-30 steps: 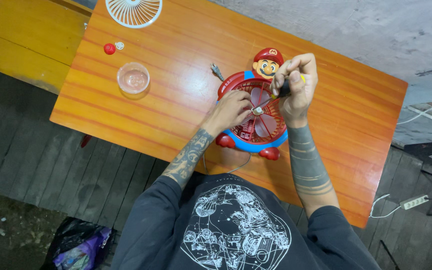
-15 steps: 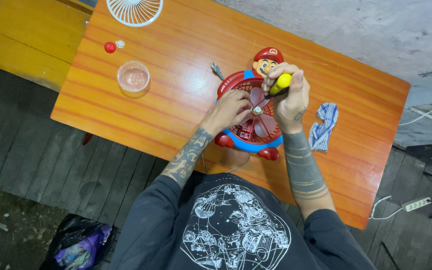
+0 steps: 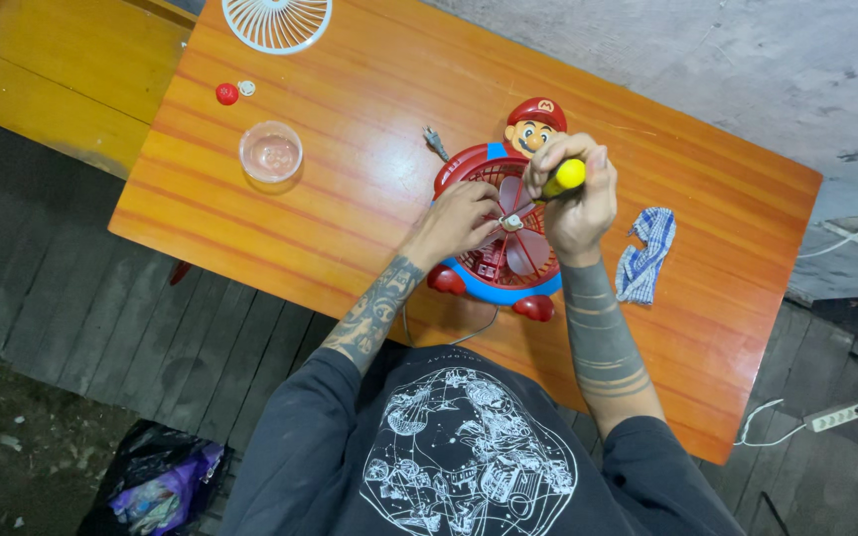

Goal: The person disassembles a Mario-themed electric fan on a wooden table. They remove the front grille, unscrew the central hub, and detach the fan blades using a screwdriver, placing small parts into a plastic container.

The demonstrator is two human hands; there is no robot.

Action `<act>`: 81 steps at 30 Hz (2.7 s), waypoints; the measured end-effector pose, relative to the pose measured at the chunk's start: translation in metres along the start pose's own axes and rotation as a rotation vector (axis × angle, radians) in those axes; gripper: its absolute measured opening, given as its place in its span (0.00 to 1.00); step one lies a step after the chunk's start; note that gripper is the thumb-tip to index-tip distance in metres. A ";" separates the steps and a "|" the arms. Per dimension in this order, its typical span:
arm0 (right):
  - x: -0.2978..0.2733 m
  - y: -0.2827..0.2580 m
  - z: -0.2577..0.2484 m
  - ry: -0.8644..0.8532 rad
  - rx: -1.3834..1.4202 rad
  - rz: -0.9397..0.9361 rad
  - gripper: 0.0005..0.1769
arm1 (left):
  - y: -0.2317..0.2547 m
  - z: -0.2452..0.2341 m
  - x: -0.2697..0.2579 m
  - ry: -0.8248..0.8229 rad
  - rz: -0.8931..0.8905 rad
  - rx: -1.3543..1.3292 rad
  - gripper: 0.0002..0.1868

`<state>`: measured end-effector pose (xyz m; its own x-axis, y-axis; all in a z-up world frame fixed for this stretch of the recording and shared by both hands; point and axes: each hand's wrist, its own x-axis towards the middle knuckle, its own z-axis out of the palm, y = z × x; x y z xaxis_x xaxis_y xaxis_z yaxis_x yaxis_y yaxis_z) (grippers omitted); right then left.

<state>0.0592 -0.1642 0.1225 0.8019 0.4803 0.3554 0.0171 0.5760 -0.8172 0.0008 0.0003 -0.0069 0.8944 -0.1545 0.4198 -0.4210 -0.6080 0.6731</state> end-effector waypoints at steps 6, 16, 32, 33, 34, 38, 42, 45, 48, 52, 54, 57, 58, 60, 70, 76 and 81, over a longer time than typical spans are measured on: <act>0.005 -0.008 0.010 -0.022 -0.160 -0.122 0.22 | 0.002 -0.004 0.001 0.008 0.021 0.002 0.08; 0.009 -0.011 0.008 -0.057 0.043 -0.070 0.23 | 0.002 0.000 0.002 -0.004 0.036 0.023 0.08; 0.007 0.002 0.000 -0.086 0.018 -0.124 0.16 | 0.007 -0.001 0.001 0.055 0.081 0.019 0.09; 0.008 0.003 0.000 -0.126 0.022 -0.166 0.14 | 0.006 0.000 0.001 0.059 0.078 0.019 0.09; 0.009 0.002 0.000 -0.131 -0.029 -0.185 0.14 | 0.005 0.002 0.002 0.063 0.082 0.016 0.09; 0.007 -0.001 0.004 -0.136 -0.255 -0.253 0.19 | 0.001 0.003 0.000 0.065 0.083 0.019 0.08; 0.010 -0.001 -0.001 -0.050 -0.107 -0.046 0.29 | 0.002 0.002 0.003 0.032 0.040 0.013 0.08; 0.011 0.007 -0.006 -0.026 0.167 -0.066 0.23 | 0.004 0.002 0.003 0.042 0.041 0.053 0.08; 0.008 0.008 -0.007 -0.117 0.004 -0.172 0.17 | 0.006 -0.001 0.002 0.033 0.016 0.045 0.07; 0.006 0.001 -0.005 -0.092 -0.093 -0.170 0.15 | 0.005 -0.001 0.005 0.044 0.013 0.031 0.08; 0.002 -0.005 -0.004 -0.052 -0.164 -0.131 0.17 | 0.005 0.000 0.002 0.039 0.001 0.019 0.09; 0.004 -0.013 -0.003 0.059 -0.205 0.002 0.25 | 0.004 0.000 0.001 0.040 0.001 0.012 0.07; 0.004 -0.014 -0.003 0.058 -0.191 0.014 0.25 | 0.004 0.001 -0.001 0.040 0.007 0.016 0.07; 0.008 -0.016 -0.003 0.049 -0.164 0.031 0.24 | 0.001 0.002 0.001 0.047 0.025 0.030 0.07; -0.002 -0.011 0.009 -0.033 -0.404 -0.205 0.25 | -0.004 0.000 0.001 0.028 0.031 0.007 0.08; -0.005 -0.004 0.003 0.131 -0.052 -0.032 0.27 | 0.002 -0.003 0.006 -0.021 0.015 0.027 0.08; -0.006 -0.002 0.010 0.161 -0.230 -0.145 0.22 | 0.000 -0.005 0.007 -0.019 0.031 0.022 0.10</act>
<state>0.0488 -0.1616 0.1268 0.8650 0.2826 0.4146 0.2584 0.4573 -0.8509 0.0064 0.0030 -0.0011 0.8838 -0.1881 0.4284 -0.4453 -0.6196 0.6464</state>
